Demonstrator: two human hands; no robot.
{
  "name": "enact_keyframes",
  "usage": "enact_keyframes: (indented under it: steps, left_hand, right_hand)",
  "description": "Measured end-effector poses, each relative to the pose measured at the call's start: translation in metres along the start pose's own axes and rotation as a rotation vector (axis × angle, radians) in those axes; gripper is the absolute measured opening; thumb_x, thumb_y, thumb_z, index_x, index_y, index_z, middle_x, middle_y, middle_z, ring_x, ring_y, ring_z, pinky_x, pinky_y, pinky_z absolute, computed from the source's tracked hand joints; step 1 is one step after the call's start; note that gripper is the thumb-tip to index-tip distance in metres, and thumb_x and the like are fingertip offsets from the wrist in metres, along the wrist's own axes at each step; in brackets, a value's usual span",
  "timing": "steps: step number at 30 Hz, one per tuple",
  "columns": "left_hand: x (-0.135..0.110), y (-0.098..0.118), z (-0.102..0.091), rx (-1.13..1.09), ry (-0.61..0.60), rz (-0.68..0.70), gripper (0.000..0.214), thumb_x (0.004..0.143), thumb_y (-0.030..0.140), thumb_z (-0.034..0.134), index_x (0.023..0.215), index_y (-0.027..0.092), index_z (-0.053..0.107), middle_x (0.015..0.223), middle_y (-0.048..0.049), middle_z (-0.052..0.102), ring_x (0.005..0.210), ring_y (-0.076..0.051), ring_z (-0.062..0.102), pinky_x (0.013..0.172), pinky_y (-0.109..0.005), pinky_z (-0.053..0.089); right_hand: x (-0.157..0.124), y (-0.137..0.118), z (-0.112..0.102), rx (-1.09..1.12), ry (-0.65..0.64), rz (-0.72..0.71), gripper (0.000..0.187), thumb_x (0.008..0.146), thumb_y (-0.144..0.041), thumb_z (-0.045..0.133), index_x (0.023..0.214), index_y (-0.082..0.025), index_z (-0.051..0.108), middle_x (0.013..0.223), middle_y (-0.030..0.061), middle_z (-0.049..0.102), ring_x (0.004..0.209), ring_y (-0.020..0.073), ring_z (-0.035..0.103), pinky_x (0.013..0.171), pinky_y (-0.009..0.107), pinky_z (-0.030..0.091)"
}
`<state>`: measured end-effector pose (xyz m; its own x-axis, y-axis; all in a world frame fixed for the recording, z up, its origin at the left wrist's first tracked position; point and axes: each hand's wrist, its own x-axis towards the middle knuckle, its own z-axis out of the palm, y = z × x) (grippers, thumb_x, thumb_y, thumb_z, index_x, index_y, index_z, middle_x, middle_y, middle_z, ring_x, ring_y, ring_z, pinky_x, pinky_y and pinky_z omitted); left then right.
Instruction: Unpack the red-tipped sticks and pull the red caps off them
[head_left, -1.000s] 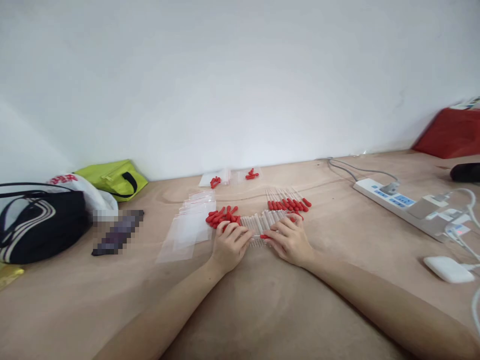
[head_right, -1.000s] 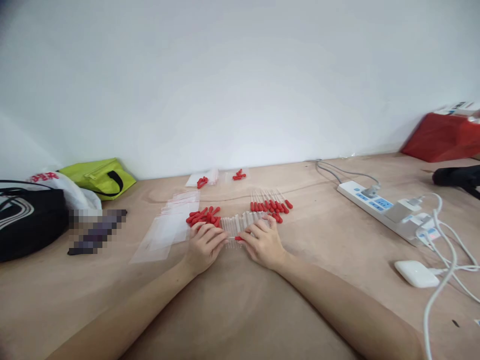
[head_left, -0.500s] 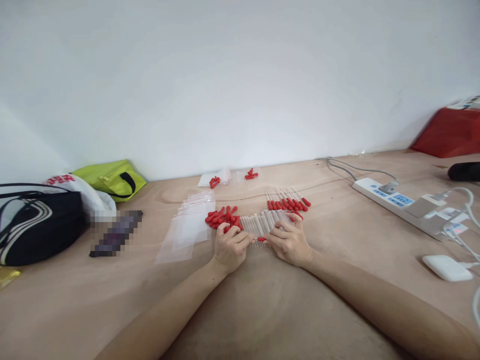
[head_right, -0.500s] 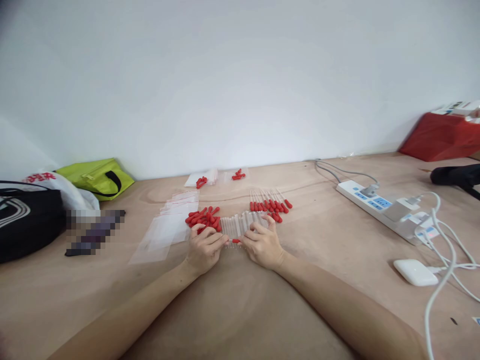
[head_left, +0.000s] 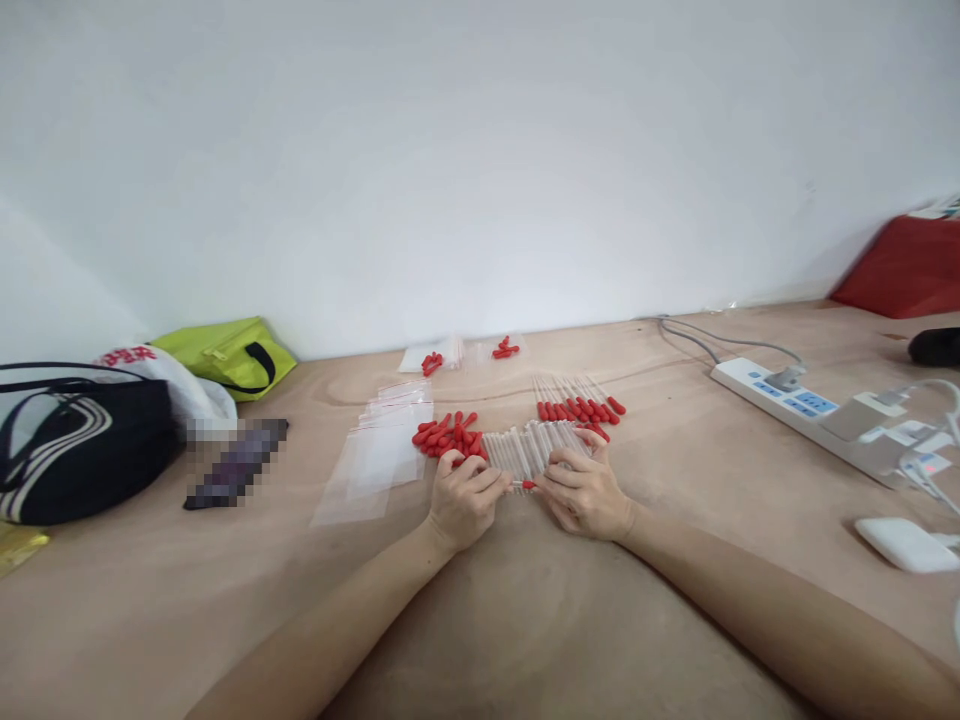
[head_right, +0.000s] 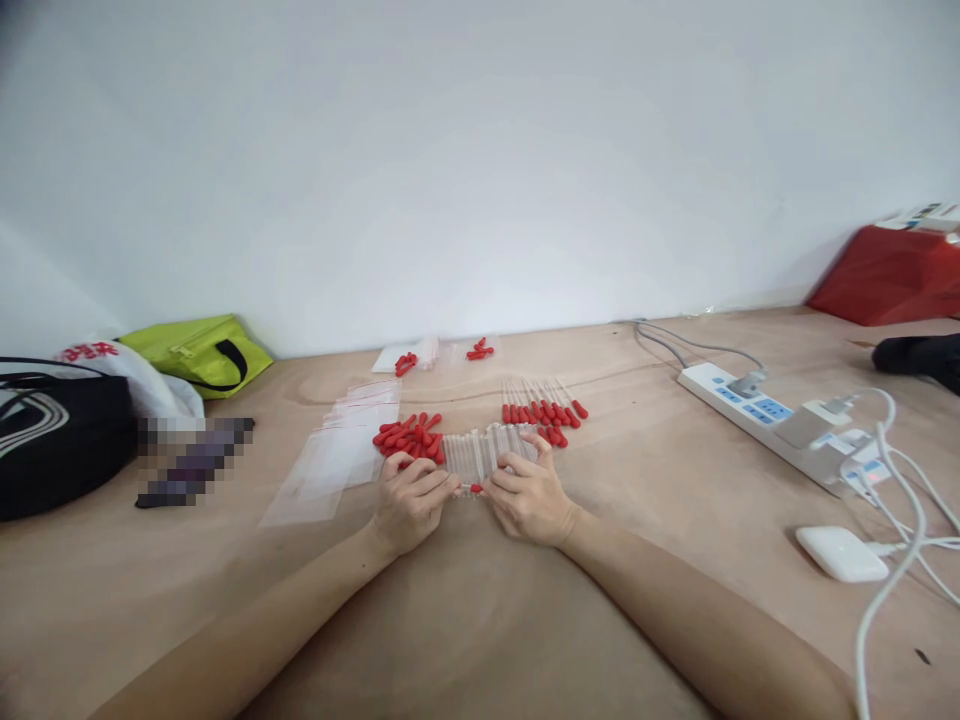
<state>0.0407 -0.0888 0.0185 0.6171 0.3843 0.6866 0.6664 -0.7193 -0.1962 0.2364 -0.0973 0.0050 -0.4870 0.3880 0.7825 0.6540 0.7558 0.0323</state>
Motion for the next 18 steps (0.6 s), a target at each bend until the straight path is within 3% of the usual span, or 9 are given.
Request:
enact_keyframes:
  steps: [7, 11, 14, 18]
  left_hand:
    - [-0.002, -0.003, -0.001, 0.003, 0.017, -0.008, 0.015, 0.083, 0.020, 0.048, 0.074, 0.020, 0.059, 0.060, 0.0032, 0.062, 0.063, -0.012, 0.050, 0.069, -0.033, 0.029]
    - [-0.009, -0.011, -0.004, 0.049, 0.005, -0.089, 0.018, 0.085, 0.020, 0.045, 0.074, 0.018, 0.060, 0.063, 0.0004, 0.061, 0.058, -0.011, 0.049, 0.059, -0.028, 0.032]
    - [-0.014, -0.014, -0.002, 0.064, -0.069, -0.136, 0.020, 0.086, 0.019, 0.040, 0.088, 0.017, 0.060, 0.069, -0.0019, 0.060, 0.062, -0.012, 0.052, 0.056, -0.023, 0.038]
    - [-0.017, -0.015, 0.009, 0.080, -0.123, -0.183, 0.037, 0.084, 0.009, 0.031, 0.118, 0.013, 0.046, 0.090, -0.0094, 0.056, 0.079, -0.016, 0.055, 0.066, -0.026, 0.047]
  right_hand:
    - [-0.004, 0.002, -0.002, 0.036, -0.016, 0.010, 0.014, 0.078, -0.018, 0.049, 0.067, -0.018, 0.058, 0.060, -0.0032, 0.058, 0.073, 0.0116, 0.053, 0.090, 0.038, 0.025]
    - [-0.006, 0.013, -0.006, 0.020, 0.034, 0.161, 0.012, 0.079, -0.020, 0.050, 0.071, -0.020, 0.060, 0.065, -0.0022, 0.060, 0.071, 0.0118, 0.054, 0.092, 0.038, 0.023]
    - [-0.006, 0.028, -0.008, -0.009, 0.089, 0.324, 0.013, 0.082, -0.025, 0.048, 0.081, -0.022, 0.061, 0.074, -0.0006, 0.064, 0.072, 0.0119, 0.055, 0.091, 0.036, 0.023]
    - [-0.010, 0.049, -0.011, -0.040, 0.071, 0.481, 0.020, 0.084, -0.029, 0.044, 0.091, -0.022, 0.061, 0.084, 0.0028, 0.064, 0.080, 0.0139, 0.056, 0.083, 0.031, 0.028]
